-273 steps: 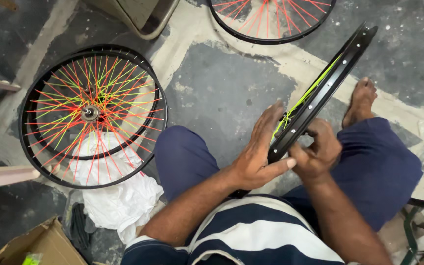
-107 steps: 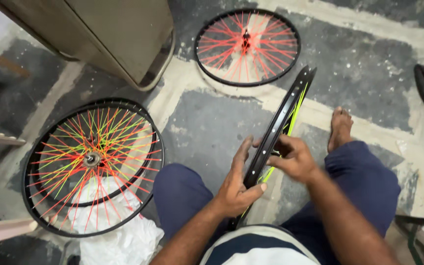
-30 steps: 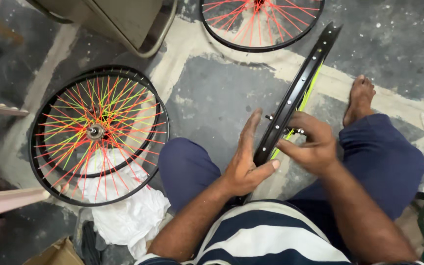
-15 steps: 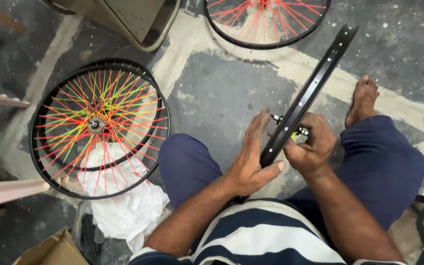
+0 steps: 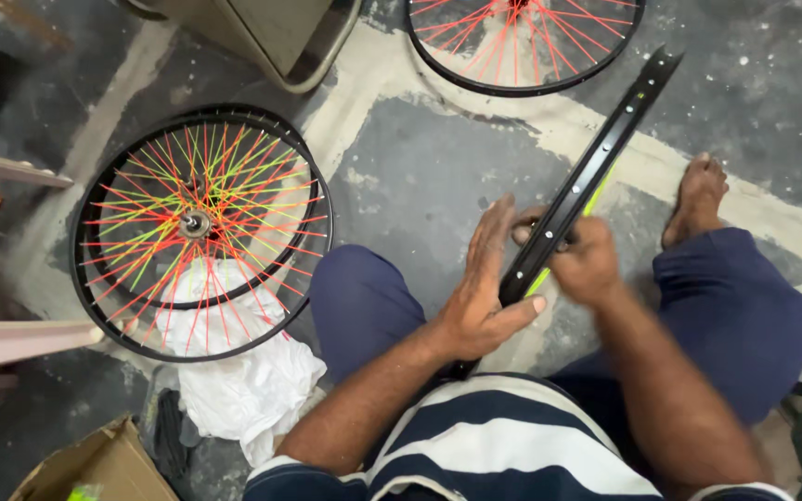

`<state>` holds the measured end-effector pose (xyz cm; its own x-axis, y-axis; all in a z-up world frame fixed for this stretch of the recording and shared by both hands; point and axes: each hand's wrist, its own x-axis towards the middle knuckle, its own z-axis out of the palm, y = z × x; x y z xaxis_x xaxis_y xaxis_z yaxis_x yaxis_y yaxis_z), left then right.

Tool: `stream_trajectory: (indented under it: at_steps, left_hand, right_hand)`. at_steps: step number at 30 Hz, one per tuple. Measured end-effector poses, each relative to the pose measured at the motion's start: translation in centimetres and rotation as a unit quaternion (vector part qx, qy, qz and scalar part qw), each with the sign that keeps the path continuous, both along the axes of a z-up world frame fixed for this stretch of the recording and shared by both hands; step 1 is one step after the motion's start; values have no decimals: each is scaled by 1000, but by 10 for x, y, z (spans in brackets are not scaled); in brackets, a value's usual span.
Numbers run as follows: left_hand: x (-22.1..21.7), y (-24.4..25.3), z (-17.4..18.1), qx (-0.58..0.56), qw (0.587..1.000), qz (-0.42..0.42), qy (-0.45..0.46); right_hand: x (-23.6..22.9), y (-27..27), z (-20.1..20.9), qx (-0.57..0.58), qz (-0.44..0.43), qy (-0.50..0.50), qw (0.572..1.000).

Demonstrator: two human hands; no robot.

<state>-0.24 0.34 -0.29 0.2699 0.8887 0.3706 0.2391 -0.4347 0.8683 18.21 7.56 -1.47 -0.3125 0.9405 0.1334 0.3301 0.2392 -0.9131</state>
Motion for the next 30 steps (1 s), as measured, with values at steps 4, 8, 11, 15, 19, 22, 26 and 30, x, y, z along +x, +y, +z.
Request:
stream_trajectory:
  at_steps: [4,8,11,15,19,22,26,30]
  left_hand:
    - [1,-8,0,-27,999,-11,-16]
    - [-1,-2,-1,-30,999,-4,-12]
    - [0,-6,-2,-33,999,-2,-19]
    - [0,-4,1,-22,1000,-2,-14]
    - [-3,-1,1,-27,999,-2,-19]
    - [-1,-4,-1,-34,999,-6,-17]
    - [-2,-4,4,-41,999,-11,-17]
    - [-1,-5,0,-52,998,-14,-28]
  right_hand:
    - [42,32,27,-245,232,161,927]
    - [31,9,22,-51,71,41,995]
    - [-4,-11,1,261,-110,-39,958]
    - [0,-14,-14,359,-131,-49,923]
    - [29,-15,-26,1,-72,92,993]
    - [37,-11,-14,-142,30,192,971]
    - [34,4,34,-171,163,209,949]
    - [28,3,36,57,75,5,996]
